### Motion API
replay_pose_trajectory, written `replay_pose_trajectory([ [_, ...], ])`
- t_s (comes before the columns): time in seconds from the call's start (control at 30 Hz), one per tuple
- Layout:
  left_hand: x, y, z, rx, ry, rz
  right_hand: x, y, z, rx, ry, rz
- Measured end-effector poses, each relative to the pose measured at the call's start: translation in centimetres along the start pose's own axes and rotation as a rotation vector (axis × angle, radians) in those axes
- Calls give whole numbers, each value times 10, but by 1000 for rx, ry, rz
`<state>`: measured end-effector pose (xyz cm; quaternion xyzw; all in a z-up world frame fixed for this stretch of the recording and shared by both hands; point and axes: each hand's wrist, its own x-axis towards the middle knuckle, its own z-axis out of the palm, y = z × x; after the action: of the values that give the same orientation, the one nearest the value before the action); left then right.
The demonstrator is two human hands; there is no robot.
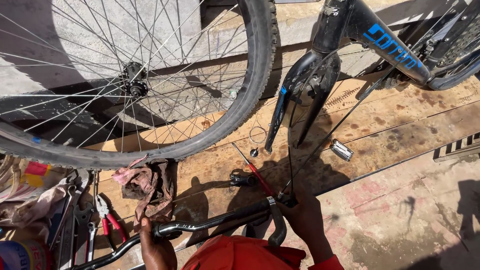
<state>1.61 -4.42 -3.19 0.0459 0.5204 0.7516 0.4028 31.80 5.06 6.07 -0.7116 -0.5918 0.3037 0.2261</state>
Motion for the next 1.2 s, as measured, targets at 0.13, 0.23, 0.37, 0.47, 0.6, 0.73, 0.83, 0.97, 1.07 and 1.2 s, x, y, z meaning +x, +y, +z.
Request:
replay_pose_trajectory([
  [0.13, -6, 13, 4, -109, 123, -58, -9, -13, -10, 45, -71, 74],
  [0.23, 2, 9, -12, -183, 137, -57, -14, -22, -20, 81, -166, 55],
  [0.37, -10, 41, 12, -76, 235, -97, -17, -1, -26, 158, -294, 53],
  [0.47, -16, 53, 19, 48, 272, -142, -22, 5, -32, 147, -322, -44],
  [0.6, -15, 53, 14, 126, 274, -194, -33, -1, -36, 56, -243, -59],
  [0.73, 0, 34, -3, 236, 345, -272, -42, -2, -42, -217, -116, -163],
  [0.83, -30, 66, 31, 510, 454, -254, -36, 30, -57, -488, -13, -445],
  [0.97, -38, 82, 47, 632, 376, -257, -33, -3, -99, -598, -106, -473],
  [1.07, -24, 63, 32, 428, 347, -196, -31, -34, -115, -688, -202, -553],
  [1.2, -27, 70, 41, 663, 402, -307, -23, -68, -121, -656, -263, -855],
])
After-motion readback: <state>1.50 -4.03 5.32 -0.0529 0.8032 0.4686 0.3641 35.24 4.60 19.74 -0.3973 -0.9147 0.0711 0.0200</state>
